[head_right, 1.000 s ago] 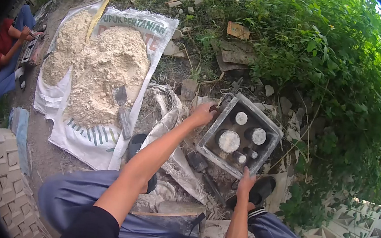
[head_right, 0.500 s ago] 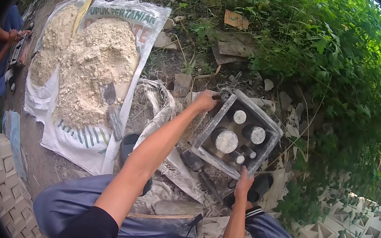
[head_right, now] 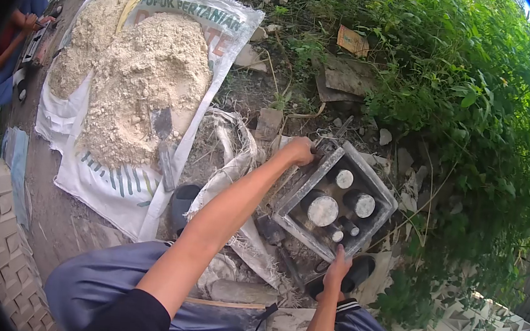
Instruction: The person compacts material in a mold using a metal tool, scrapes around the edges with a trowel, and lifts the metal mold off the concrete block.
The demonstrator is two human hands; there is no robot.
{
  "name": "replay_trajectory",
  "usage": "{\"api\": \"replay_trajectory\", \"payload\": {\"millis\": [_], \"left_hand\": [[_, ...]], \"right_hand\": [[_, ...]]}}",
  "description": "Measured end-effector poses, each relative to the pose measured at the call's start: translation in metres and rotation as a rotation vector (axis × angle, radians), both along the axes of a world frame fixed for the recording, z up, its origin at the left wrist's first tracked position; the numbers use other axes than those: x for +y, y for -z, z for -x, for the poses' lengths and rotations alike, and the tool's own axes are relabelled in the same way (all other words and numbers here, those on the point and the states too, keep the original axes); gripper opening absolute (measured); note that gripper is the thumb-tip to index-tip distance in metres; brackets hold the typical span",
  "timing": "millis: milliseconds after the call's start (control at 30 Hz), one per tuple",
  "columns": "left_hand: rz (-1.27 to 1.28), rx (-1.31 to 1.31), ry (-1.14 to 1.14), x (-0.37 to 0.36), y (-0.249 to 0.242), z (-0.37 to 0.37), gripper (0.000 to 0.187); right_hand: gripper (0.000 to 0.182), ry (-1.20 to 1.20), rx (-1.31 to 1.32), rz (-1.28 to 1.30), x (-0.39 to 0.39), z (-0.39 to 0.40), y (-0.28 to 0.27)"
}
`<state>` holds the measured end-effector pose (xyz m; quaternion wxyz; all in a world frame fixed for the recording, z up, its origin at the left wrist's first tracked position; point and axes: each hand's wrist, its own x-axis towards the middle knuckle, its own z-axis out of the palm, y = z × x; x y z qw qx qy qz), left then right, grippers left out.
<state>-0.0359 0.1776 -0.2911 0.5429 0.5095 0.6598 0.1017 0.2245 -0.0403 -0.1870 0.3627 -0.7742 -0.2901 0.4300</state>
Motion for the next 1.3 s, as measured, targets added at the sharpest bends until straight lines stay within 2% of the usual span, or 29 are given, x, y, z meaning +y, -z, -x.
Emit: {"api": "replay_trajectory", "payload": {"millis": [133, 333, 433, 500, 533, 600, 733, 800, 833, 900, 1000, 1133, 1200, 1300], "left_hand": [[0.006, 0.115, 0.108, 0.0, -0.015, 0.002, 0.026], [0.164, -0.15, 0.026, -0.006, -0.029, 0.012, 0.027], [0.135, -0.062, 0.099, -0.013, -0.039, 0.011, 0.026], [0.079, -0.13, -0.09, -0.02, -0.041, 0.011, 0.023], [0.076, -0.127, -0.085, -0.02, -0.036, 0.009, 0.023], [0.011, 0.0, 0.051, -0.021, -0.02, 0.007, 0.026], [-0.125, 0.105, 0.107, -0.043, -0.012, 0.009, 0.033], [-0.246, 0.037, -0.136, -0.059, -0.016, 0.006, 0.03], [-0.246, 0.039, -0.133, -0.063, -0.019, 0.004, 0.03], [-0.323, -0.04, -0.268, -0.072, -0.023, -0.002, 0.025], [-0.386, 0.019, -0.356, -0.085, -0.028, -0.004, 0.021], [-0.225, -0.057, -0.347, -0.107, -0.035, 0.012, 0.018], [-0.157, 0.056, -0.224, -0.115, -0.031, 0.018, 0.021], [-0.144, 0.081, -0.116, -0.121, -0.013, 0.021, 0.027]], "right_hand": [[0.034, -0.003, 0.025, -0.026, -0.001, -0.001, 0.002], [0.033, -0.003, -0.009, 0.011, 0.0, -0.001, 0.0], [0.033, -0.008, -0.01, 0.007, -0.001, -0.002, 0.001], [0.033, 0.004, -0.018, 0.01, -0.001, -0.002, 0.0], [0.034, 0.01, -0.024, 0.015, -0.001, 0.0, 0.0], [0.034, 0.014, -0.021, 0.016, 0.001, 0.002, -0.003], [0.035, 0.043, -0.041, 0.042, 0.001, 0.005, -0.006], [0.035, 0.044, -0.025, 0.029, 0.0, 0.004, -0.004], [0.035, 0.041, -0.015, 0.014, 0.0, 0.003, -0.003], [0.035, 0.027, -0.016, -0.003, -0.001, 0.0, -0.001], [0.034, 0.011, -0.008, -0.033, -0.002, -0.002, 0.005], [0.034, -0.002, -0.057, 0.011, -0.001, -0.003, 0.003], [0.034, -0.006, -0.042, 0.003, 0.0, -0.007, 0.007], [0.034, -0.002, -0.034, 0.006, -0.005, -0.007, 0.008]]}}
